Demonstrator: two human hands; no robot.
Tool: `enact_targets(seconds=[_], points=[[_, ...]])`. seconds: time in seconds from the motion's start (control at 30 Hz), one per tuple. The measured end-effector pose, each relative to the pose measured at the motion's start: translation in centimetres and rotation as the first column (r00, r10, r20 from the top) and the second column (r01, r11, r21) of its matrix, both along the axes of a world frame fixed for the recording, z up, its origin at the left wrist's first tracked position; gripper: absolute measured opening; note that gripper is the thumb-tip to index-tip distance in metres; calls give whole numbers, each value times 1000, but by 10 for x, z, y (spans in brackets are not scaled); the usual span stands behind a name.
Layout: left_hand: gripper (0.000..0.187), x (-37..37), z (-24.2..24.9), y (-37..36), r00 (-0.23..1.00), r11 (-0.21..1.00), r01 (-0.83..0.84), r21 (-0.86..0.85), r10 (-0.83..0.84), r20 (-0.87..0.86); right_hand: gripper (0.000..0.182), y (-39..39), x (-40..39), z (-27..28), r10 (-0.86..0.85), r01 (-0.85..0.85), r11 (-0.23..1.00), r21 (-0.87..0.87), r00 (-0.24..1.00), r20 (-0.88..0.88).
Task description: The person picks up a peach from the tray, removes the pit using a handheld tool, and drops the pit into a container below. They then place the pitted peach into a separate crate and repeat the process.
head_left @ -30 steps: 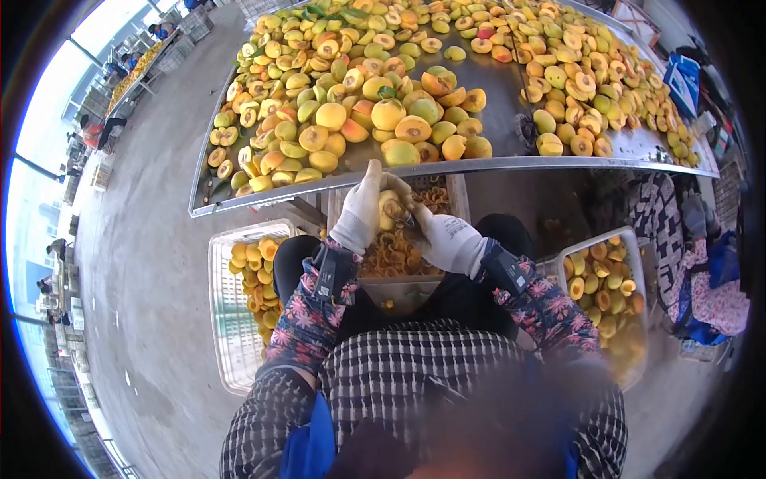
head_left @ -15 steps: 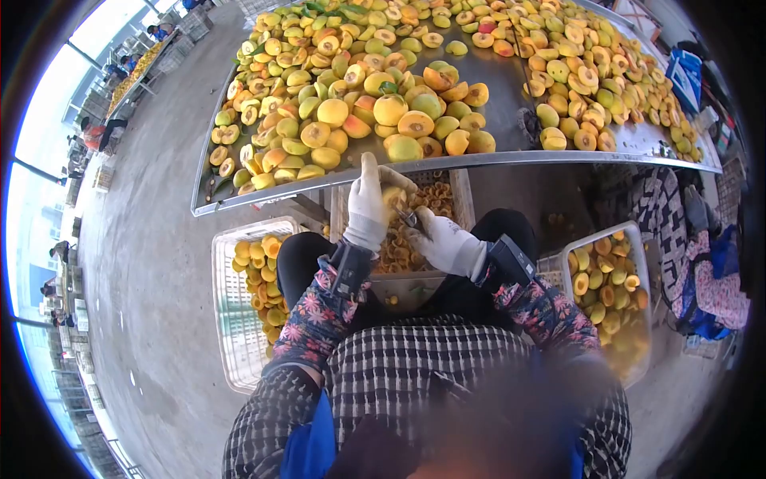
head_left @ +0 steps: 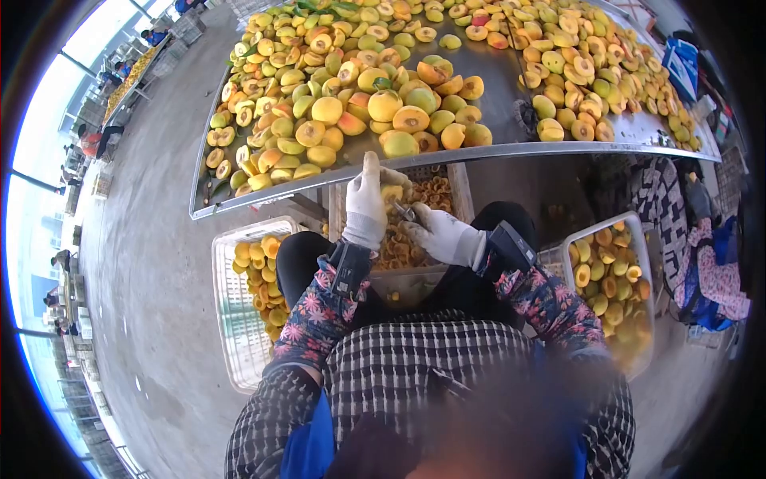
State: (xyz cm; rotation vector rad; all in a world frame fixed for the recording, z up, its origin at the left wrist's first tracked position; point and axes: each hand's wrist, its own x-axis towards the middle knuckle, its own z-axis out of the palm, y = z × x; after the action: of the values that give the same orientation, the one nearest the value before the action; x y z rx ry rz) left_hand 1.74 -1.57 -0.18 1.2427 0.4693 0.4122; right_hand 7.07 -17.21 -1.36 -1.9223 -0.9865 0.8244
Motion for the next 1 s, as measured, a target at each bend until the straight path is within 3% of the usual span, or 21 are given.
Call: enact_targets(seconds=[0.07, 0.17, 0.27, 0.3, 0.4, 0.43, 0.53, 0.63, 0.7, 0.73, 0.83, 0.87, 0.93, 1.0], points=[[57, 0, 3, -2, 997, 997, -28, 67, 23, 76, 42, 3, 7, -1, 32, -31, 999, 13, 995, -98], [56, 5, -5, -8, 960, 967, -214, 135, 183, 210, 38, 7, -8, 8, -149, 147, 989, 34, 985, 82], [57, 7, -8, -11, 952, 963, -256, 81, 237, 194, 35, 14, -17, -7, -155, 164, 953, 255, 986, -55], [57, 6, -7, -12, 953, 966, -239, 97, 214, 213, 33, 11, -15, -1, -95, 143, 968, 207, 970, -226], [59, 2, -3, -11, 971, 977, -166, 135, 137, 197, 33, 4, -5, 28, -48, 49, 999, -3, 989, -143], [61, 3, 1, -6, 984, 982, -125, 144, 103, 148, 34, 4, -1, 17, -34, 37, 999, -23, 995, 98], [61, 5, 1, -7, 989, 989, -127, 81, 121, 80, 36, 6, -2, 8, -47, 56, 997, -48, 985, 166], [60, 6, -2, -8, 968, 983, -180, 46, 168, 185, 37, 17, -11, -27, 24, 93, 938, 335, 943, -331], [59, 6, -3, -10, 945, 982, -185, 29, 169, 280, 37, 13, -10, -15, -7, 68, 977, 201, 957, -289], [58, 6, -1, -7, 972, 992, -125, 24, 118, 203, 37, 11, -7, -8, -16, 53, 990, 132, 964, -266], [55, 5, 4, 5, 998, 997, 62, -35, -62, 14, 33, 6, -1, -1, -12, 6, 995, 102, 998, 61], [54, 5, 3, 9, 995, 990, 104, -100, -103, 15, 31, 4, -2, 5, 5, 20, 993, 114, 977, -211], [52, 5, 2, 14, 983, 956, 185, -227, -184, 27, 28, 1, -4, 18, 46, 56, 991, 125, 726, -686], [51, 4, 7, 12, 973, 902, 230, -365, -216, 81, 24, -1, -5, 25, 12, 91, 993, 72, 535, -845]])
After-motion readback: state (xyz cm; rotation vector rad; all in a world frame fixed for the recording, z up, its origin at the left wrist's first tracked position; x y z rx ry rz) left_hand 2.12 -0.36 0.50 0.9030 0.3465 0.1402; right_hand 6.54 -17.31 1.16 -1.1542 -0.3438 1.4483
